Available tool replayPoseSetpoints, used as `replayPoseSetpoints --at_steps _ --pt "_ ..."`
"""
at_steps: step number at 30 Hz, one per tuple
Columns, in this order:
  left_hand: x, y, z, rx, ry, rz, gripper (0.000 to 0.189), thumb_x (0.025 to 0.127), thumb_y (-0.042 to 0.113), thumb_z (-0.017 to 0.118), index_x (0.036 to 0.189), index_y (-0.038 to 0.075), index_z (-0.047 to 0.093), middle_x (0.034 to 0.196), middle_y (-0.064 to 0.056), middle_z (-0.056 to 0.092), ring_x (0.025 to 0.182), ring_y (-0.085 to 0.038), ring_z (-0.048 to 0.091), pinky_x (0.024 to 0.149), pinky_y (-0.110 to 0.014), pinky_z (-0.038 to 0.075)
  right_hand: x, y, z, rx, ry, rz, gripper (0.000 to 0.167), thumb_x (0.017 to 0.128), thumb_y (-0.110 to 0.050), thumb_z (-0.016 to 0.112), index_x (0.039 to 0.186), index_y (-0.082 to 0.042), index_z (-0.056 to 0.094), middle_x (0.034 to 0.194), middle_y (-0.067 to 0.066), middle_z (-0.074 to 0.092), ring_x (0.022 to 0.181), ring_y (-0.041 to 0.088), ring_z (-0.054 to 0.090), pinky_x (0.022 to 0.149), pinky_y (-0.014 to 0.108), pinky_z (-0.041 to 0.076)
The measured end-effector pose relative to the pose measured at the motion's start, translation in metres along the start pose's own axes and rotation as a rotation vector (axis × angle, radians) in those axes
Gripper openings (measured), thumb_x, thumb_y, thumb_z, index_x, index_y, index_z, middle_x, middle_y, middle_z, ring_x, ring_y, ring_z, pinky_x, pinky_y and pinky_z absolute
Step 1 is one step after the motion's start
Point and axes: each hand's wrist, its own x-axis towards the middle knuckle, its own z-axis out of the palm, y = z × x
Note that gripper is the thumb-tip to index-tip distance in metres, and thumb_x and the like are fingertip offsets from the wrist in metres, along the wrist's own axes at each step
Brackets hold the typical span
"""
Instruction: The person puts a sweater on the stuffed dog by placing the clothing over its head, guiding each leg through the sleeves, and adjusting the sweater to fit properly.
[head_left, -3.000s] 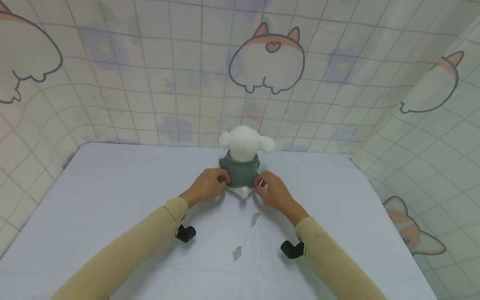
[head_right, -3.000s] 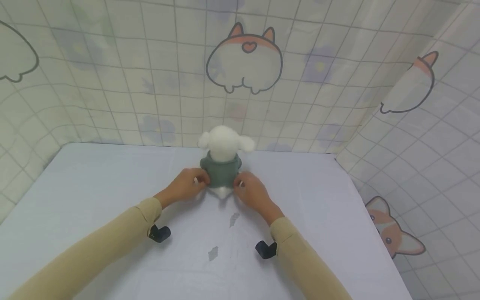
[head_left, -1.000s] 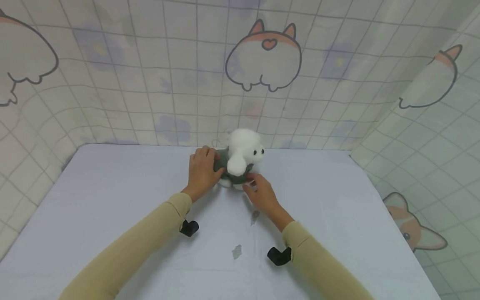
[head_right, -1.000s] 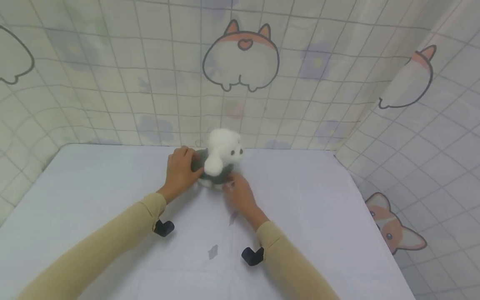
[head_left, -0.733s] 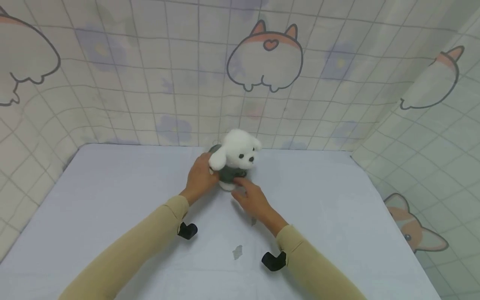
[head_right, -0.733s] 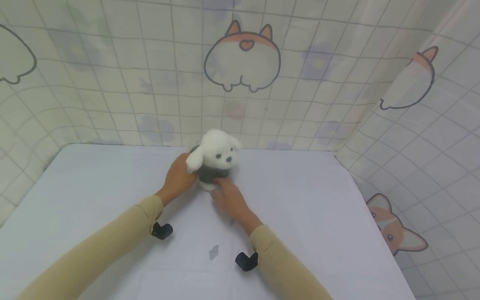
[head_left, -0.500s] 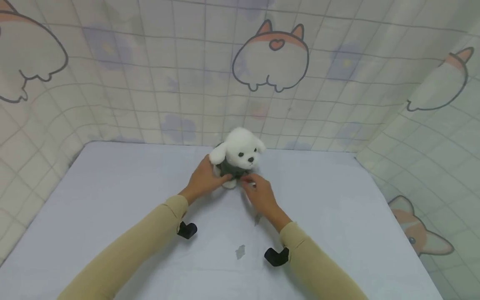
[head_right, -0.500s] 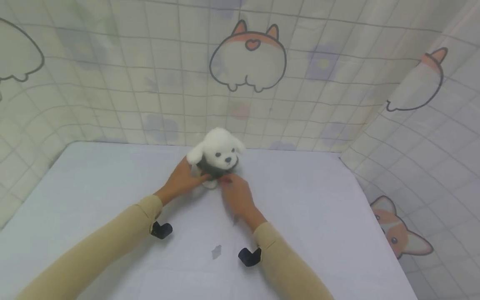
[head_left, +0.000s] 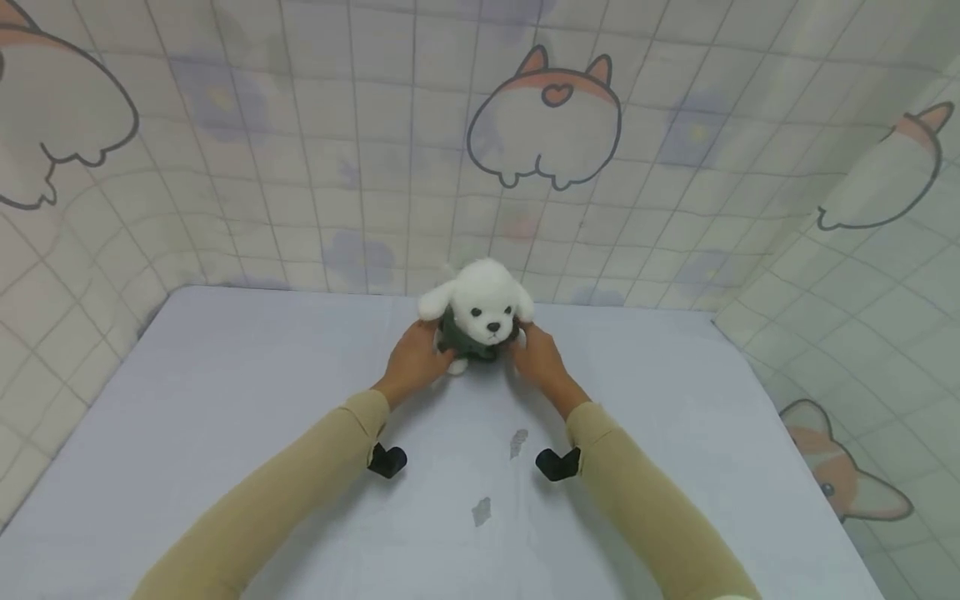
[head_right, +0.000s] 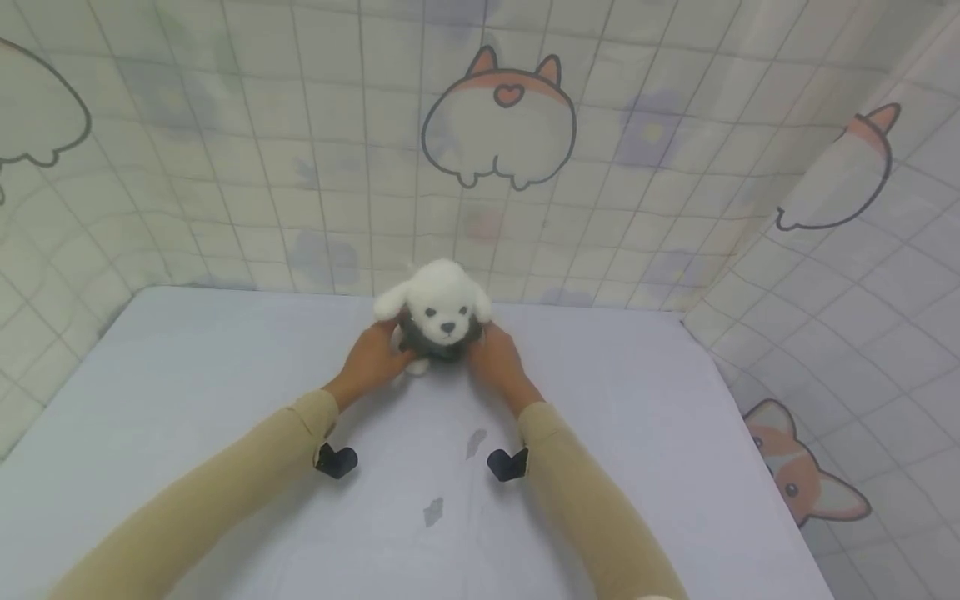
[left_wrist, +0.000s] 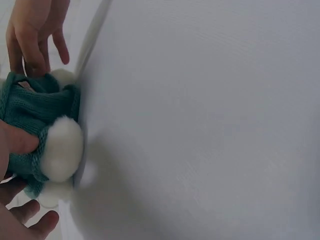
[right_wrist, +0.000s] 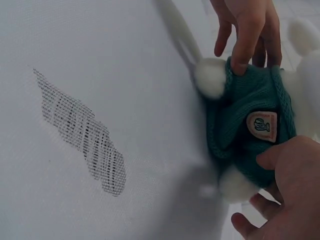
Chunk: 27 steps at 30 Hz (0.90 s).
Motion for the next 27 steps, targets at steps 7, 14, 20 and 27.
replayPoseSetpoints --at_steps 7,14,20,27 --pt "0.006 -0.005 0.000 -0.044 -0.024 -0.044 0.065 0.089 0.012 0.056 0.150 0.011 0.034 0.145 -0.018 0.049 0.131 -0.037 0.049 0.107 -0.051 0.041 -0.008 0.005 0.012 0.018 0.019 0.009 0.052 0.097 -0.022 0.056 0.142 0.000 0.043 0.146 0.020 0.046 0.139 0.034 0.040 0.116 0.046 0.031" --pt "0.014 -0.015 -0.002 -0.054 0.009 -0.097 0.057 0.090 0.012 0.053 0.147 0.013 0.041 0.140 -0.019 0.054 0.123 -0.038 0.056 0.099 -0.052 0.047 -0.014 -0.002 0.014 -0.048 -0.009 -0.046 0.055 0.096 -0.021 0.057 0.144 -0.002 0.040 0.148 0.017 0.044 0.139 0.032 0.041 0.115 0.045 0.033" --pt "0.016 -0.015 -0.006 -0.079 -0.035 -0.095 0.060 0.091 0.017 0.050 0.149 0.012 0.036 0.146 -0.017 0.048 0.132 -0.037 0.049 0.108 -0.051 0.041 -0.017 -0.001 0.006 -0.107 0.018 -0.108 0.055 0.097 -0.020 0.057 0.146 -0.005 0.038 0.149 0.015 0.045 0.139 0.031 0.042 0.115 0.043 0.034" --pt "0.002 -0.006 -0.017 -0.023 -0.068 -0.040 0.060 0.093 0.028 0.053 0.145 0.001 0.038 0.145 -0.020 0.047 0.135 -0.038 0.044 0.110 -0.055 0.036 -0.031 -0.001 -0.003 -0.132 -0.019 -0.180 0.057 0.099 -0.028 0.054 0.148 -0.007 0.035 0.152 0.011 0.040 0.142 0.028 0.037 0.117 0.043 0.030"
